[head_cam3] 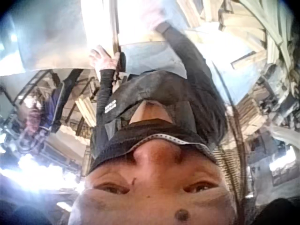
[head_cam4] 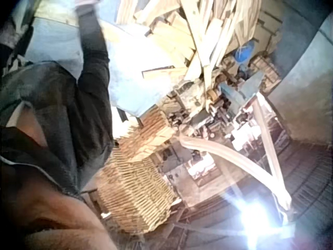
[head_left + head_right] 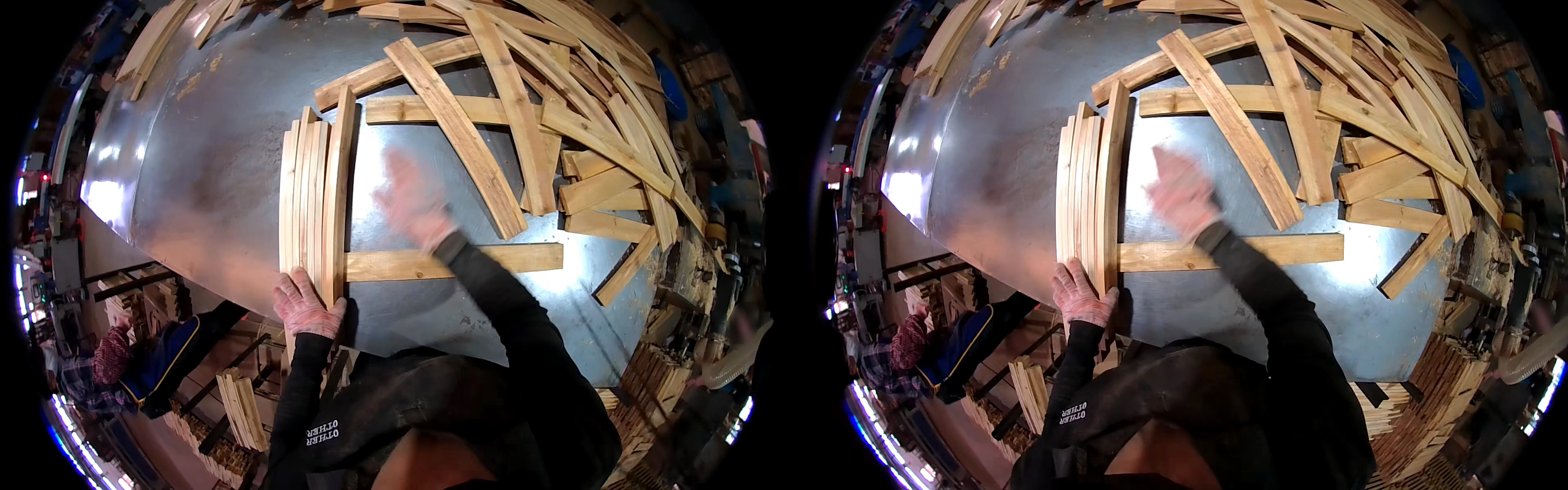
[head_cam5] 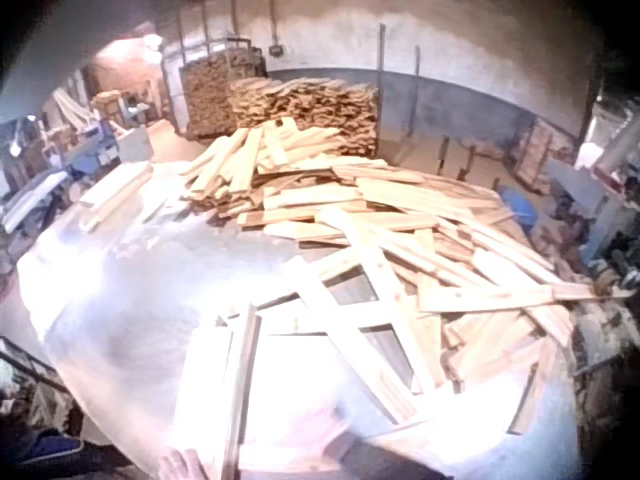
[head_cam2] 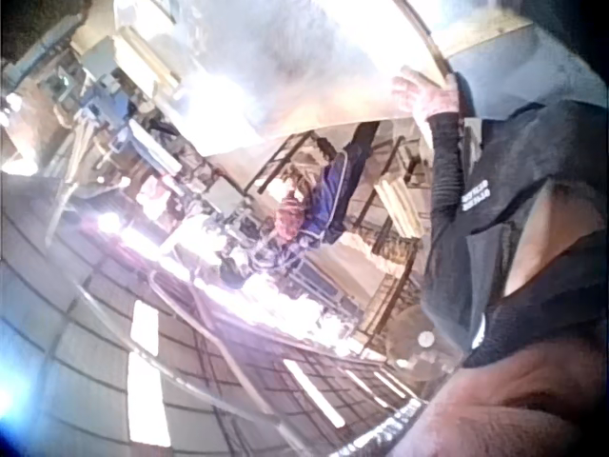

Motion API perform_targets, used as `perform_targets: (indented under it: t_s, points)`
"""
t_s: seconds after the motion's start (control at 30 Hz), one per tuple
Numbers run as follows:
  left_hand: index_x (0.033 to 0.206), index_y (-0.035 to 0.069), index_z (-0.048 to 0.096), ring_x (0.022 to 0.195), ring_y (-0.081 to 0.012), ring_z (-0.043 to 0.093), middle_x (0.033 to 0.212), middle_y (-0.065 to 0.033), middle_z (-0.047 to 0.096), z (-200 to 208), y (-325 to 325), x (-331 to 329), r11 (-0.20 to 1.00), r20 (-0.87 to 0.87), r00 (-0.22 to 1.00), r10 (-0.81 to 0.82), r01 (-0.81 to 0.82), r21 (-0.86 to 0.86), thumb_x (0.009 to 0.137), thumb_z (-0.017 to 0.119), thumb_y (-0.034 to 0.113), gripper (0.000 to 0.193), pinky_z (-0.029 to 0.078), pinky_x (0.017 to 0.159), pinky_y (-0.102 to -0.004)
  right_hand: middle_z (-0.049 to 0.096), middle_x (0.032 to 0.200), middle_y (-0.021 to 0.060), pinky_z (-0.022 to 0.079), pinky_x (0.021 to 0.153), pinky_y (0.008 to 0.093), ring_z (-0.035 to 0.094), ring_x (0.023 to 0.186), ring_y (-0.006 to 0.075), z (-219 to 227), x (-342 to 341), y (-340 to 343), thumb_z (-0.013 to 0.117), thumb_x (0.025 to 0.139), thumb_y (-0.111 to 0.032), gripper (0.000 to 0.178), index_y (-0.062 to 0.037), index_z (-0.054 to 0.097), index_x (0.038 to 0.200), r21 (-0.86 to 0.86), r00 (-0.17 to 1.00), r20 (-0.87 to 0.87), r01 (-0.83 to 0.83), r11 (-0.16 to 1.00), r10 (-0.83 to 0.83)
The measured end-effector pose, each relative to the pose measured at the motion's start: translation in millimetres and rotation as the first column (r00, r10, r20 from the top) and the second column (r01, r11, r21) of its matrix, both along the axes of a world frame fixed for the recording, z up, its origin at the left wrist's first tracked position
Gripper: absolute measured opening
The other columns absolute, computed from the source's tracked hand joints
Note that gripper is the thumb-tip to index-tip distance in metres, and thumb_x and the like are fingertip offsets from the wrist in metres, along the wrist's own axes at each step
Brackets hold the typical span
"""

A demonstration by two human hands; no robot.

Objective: The person sorts wooden planks on a metal table, picking them up from a pile and arranging them into neat stacks. The person wears pink gloves and handles the wood by hand, occasionally aligning the planks to ensure they are straight.

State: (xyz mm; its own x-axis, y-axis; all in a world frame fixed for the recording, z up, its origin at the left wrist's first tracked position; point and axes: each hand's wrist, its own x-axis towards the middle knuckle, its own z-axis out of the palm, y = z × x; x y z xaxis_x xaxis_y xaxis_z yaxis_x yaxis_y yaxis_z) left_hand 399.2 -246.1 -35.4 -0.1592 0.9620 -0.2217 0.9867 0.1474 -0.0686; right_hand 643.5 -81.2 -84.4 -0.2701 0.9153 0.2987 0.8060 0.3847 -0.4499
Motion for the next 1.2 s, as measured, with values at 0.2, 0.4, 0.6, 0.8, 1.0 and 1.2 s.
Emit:
perform_targets:
  t_s: [0.2, 0.4, 0.6, 0.8, 1.0, 1.2]
  points:
    - [0.152, 0.006, 0.016, 0.135, -0.0536, 0.024, 0.152, -0.0292, 0.020, 8.2, 5.2, 0.2, 0.999, 0.052, 0.998, 0.039, -0.039, -0.011, 0.067, 0.077, 0.049, 0.112, 0.022, 0.110, -0.0587, 0.047, 0.136, 0.0254, 0.042, 0.101, 0.0475, 0.052, 0.120, 0.0405, 30.8, 93.3, 65.3, 0.071, 0.074, -0.041, 0.098, -0.0039, 0.021, 0.149, -0.438, 0.856, 0.401, 0.492, 0.752, -0.327]
    - [0.152, 0.006, 0.019, 0.135, -0.0512, 0.027, 0.151, -0.0292, 0.022, 28.3, 3.4, -7.9, 0.980, -0.003, 0.998, -0.058, 0.058, 0.190, 0.069, 0.075, 0.058, 0.112, 0.022, 0.110, -0.0609, 0.058, 0.117, 0.0161, 0.049, 0.088, 0.0431, 0.060, 0.105, 0.0327, 103.1, 92.1, 6.9, 0.073, 0.073, -0.032, 0.092, -0.0111, 0.026, 0.149, -0.310, 0.856, 0.504, 0.302, 0.902, -0.114]
    - [0.144, 0.001, 0.035, 0.120, -0.0415, 0.048, 0.133, -0.0242, 0.047, 136.2, 95.0, 31.1, 0.683, -0.112, 0.858, -0.501, 0.472, 0.557, 0.067, 0.078, 0.053, 0.102, 0.036, 0.100, -0.0584, 0.062, 0.102, 0.0072, 0.048, 0.082, 0.0394, 0.062, 0.095, 0.0259, 151.7, 75.6, -4.5, 0.071, 0.073, -0.017, 0.072, -0.0130, 0.046, 0.141, 0.141, 0.850, 0.391, -0.434, 0.890, 0.352]
    - [0.107, 0.004, 0.061, 0.081, -0.0350, 0.065, 0.088, -0.0169, 0.066, 115.2, 146.1, -48.6, 0.870, 0.248, 0.921, -0.300, 0.157, 0.468, 0.062, 0.087, 0.029, 0.058, 0.053, 0.070, -0.0437, 0.041, 0.144, 0.0200, 0.028, 0.112, 0.0485, 0.039, 0.134, 0.0368, 111.8, 112.3, 78.1, 0.070, 0.076, -0.057, 0.096, -0.0101, 0.030, 0.149, 0.378, 0.928, 0.267, 0.147, 0.914, -0.259]
    - [0.104, 0.006, 0.057, 0.095, -0.0386, 0.064, 0.103, -0.0200, 0.066, 20.1, 167.1, -187.4, 0.920, -0.010, 0.944, 0.330, -0.319, 0.225, 0.085, 0.067, 0.035, 0.036, 0.051, 0.076, -0.0509, 0.052, 0.130, 0.0180, 0.044, 0.095, 0.0470, 0.054, 0.117, 0.0347, 19.1, 177.3, 77.8, 0.066, 0.082, -0.040, 0.078, -0.0079, 0.033, 0.145, -0.162, 0.764, 0.628, 0.316, 0.935, -0.150]
    - [0.120, 0.006, 0.049, 0.098, -0.0383, 0.063, 0.108, -0.0190, 0.063, -20.0, 157.4, -184.4, 0.937, -0.142, 0.933, 0.331, -0.308, 0.164, 0.093, 0.052, 0.040, 0.043, 0.049, 0.081, -0.0518, 0.060, 0.107, 0.0198, 0.049, 0.084, 0.0420, 0.061, 0.100, 0.0358, 50.0, 133.7, 43.3, 0.055, 0.088, -0.029, 0.045, -0.0058, 0.050, 0.126, -0.642, 0.965, 0.226, 0.251, 0.724, -0.134]
